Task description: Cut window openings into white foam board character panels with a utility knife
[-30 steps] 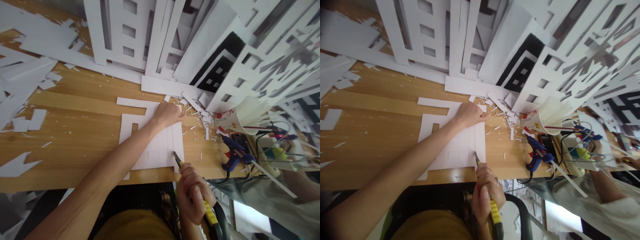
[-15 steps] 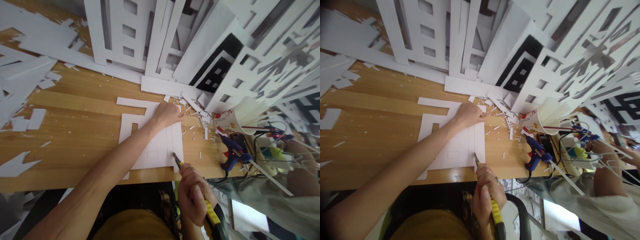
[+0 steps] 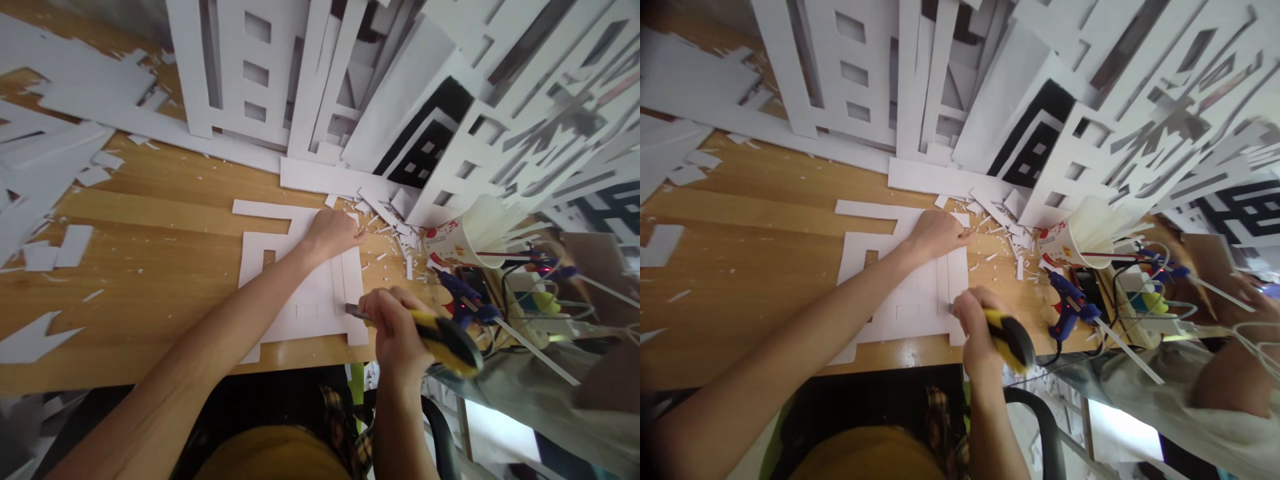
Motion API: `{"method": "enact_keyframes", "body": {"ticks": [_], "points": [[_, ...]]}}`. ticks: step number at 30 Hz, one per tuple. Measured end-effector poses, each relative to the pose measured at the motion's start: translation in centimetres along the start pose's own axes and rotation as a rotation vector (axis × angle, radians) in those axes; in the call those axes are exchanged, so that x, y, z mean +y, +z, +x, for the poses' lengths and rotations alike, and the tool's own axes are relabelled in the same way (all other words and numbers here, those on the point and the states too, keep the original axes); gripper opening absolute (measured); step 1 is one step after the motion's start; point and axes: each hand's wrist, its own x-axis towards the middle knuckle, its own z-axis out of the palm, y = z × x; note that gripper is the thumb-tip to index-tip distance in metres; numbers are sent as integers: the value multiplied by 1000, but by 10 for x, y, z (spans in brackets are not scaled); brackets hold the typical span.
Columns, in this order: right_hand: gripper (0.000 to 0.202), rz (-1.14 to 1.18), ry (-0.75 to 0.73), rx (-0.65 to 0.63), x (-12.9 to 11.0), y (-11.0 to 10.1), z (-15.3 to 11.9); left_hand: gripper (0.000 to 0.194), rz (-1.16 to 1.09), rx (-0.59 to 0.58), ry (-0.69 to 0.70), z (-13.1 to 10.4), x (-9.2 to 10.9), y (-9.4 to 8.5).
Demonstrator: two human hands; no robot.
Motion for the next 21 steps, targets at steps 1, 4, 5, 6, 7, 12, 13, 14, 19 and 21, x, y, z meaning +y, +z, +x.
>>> {"method": "enact_keyframes", "body": {"ticks": [1,4,5,6,7,12,13,14,19,21], "points": [[43,-40,59,-18,-2,4,7,51,2,-4,-4,0,0,-1],[43,-111,163,-36,-6,17,20,52,-4,-16,-16,0,1,-3],[43,-104,177,-22,-6,19,21,52,-8,-20,-17,0,1,-3],[42,-82,180,0,-6,21,21,52,-10,-23,-15,0,1,-3],[42,-52,181,30,-6,21,20,52,-11,-24,-12,1,0,-2],[43,-26,139,82,0,12,11,50,-8,-5,-2,2,0,2],[45,-65,121,68,1,11,10,51,-11,-2,1,2,0,2],[46,-102,102,55,2,9,8,51,-13,2,3,2,0,2],[46,-68,74,61,4,7,3,52,-7,3,6,1,-1,3],[46,-29,79,77,4,6,2,51,-1,0,4,1,-1,3]]}}
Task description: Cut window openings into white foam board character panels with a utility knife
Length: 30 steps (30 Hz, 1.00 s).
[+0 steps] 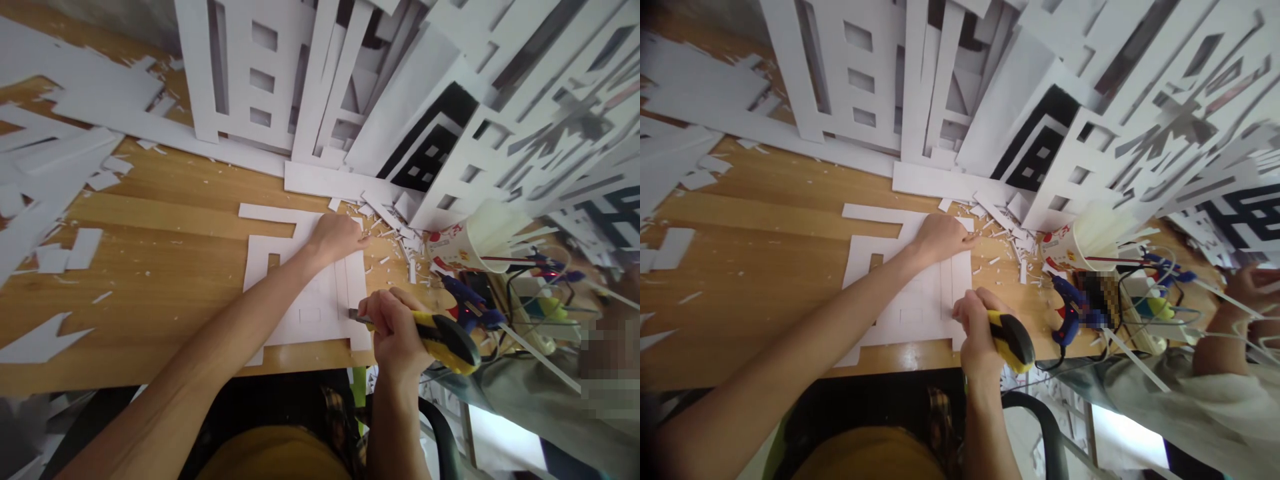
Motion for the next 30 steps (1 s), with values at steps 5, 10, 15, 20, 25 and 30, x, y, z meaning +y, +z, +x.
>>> {"method": "enact_keyframes", "body": {"ticks": [5,10,15,20,25,30], "points": [[45,18,-61,-69,3,-9,-1,52,7,0,-5,0,-1,0],[15,162,-316,-264,-4,-17,1,54,17,9,-26,-1,-1,-4],[29,216,-469,-193,-30,-21,-4,58,41,-18,-32,-1,-1,-4],[25,615,-427,-58,-44,-33,2,60,71,4,-34,0,-5,1],[27,1599,44,-110,-44,-59,17,62,118,-30,-57,0,-4,0],[29,1869,304,-437,-52,-69,8,62,194,-50,-86,0,1,-4]]}}
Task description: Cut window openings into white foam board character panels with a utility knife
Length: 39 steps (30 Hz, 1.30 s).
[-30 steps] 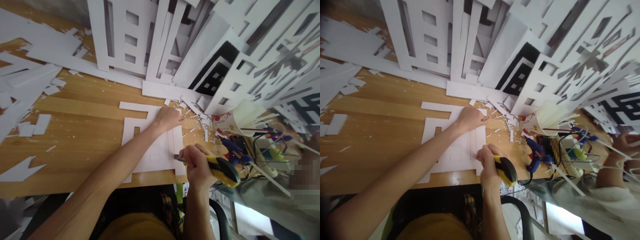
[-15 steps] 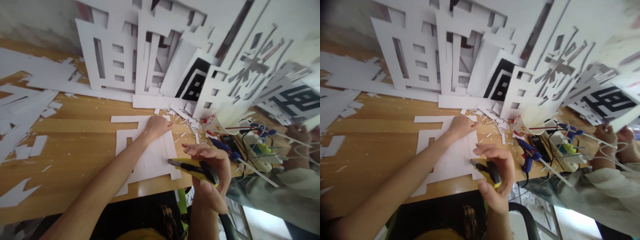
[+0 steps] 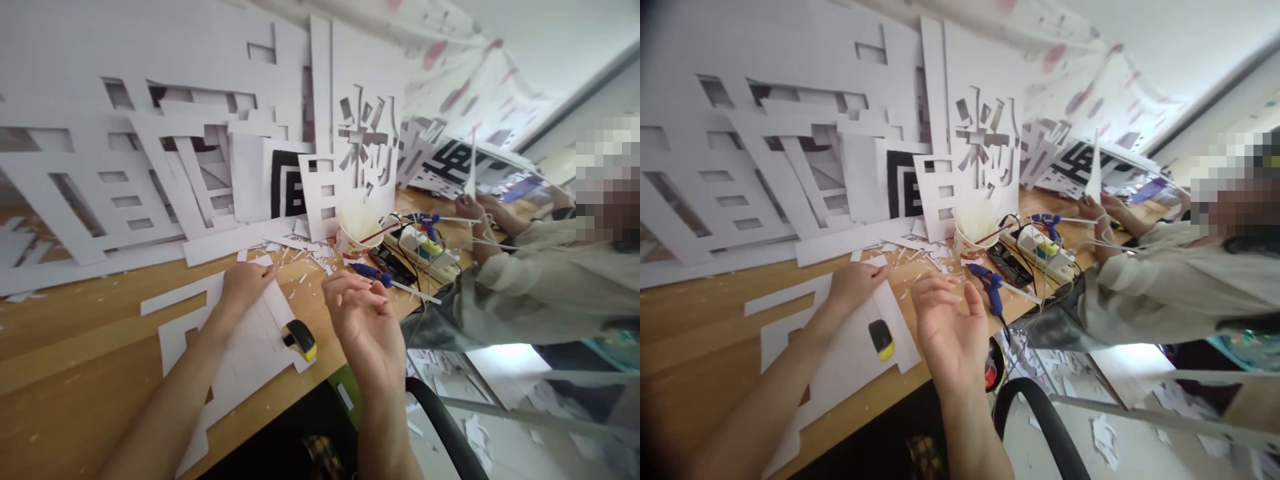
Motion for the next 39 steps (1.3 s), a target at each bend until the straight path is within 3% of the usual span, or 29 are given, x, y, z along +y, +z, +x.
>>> {"method": "enact_keyframes", "body": {"ticks": [6,9,13,15,20,25,28,33,36,39], "points": [[25,-85,18,4,14,17,-14,64,7,-9,-8,-3,1,-2],[17,-266,-84,8,18,20,-17,61,11,-11,-9,-3,2,-3],[21,-410,-203,40,22,23,-20,60,25,-11,-7,-3,3,-3],[26,-329,-193,25,24,24,-21,60,41,-8,1,-3,3,-3],[34,93,-8,-27,24,26,-23,61,59,-14,-16,-3,4,-4],[34,242,37,-31,23,28,-26,59,48,-4,-22,-4,5,-5],[34,270,41,10,21,31,-26,56,4,91,-17,-7,3,1],[42,294,-24,66,16,31,-23,33,-167,470,122,-5,-5,9],[45,354,0,72,15,30,-23,26,-338,644,165,-8,-2,-16],[45,425,38,81,17,29,-25,21,-499,687,206,-40,20,-70]]}}
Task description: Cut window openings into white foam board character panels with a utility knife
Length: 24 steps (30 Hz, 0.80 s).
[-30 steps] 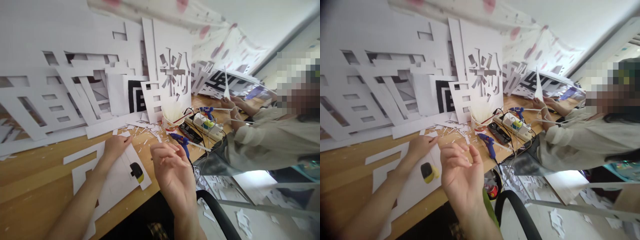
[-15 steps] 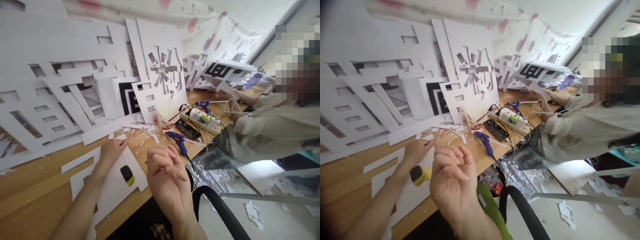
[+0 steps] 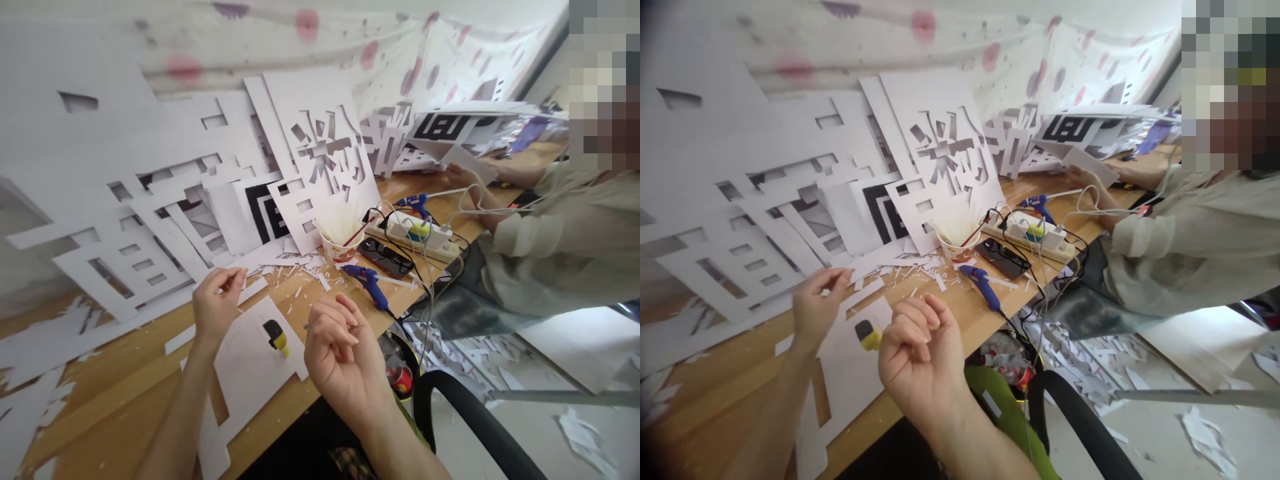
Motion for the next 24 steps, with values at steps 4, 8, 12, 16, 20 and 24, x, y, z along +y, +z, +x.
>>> {"method": "enact_keyframes", "body": {"ticks": [4,8,12,16,20,24], "points": [[45,36,12,19,7,-1,-5,10,-154,-74,218,-12,93,-63],[43,-64,28,-17,15,-6,-8,18,-32,-114,436,-42,147,-88],[43,-172,42,-75,19,-12,-14,15,-18,-86,492,-60,157,-87],[43,-229,42,-114,22,-17,-19,15,11,-59,536,-65,158,-91],[42,-274,33,-111,25,-18,-24,15,61,-80,554,-70,161,-97],[42,-347,18,-95,30,-19,-27,15,111,-57,533,-79,166,-102]]}}
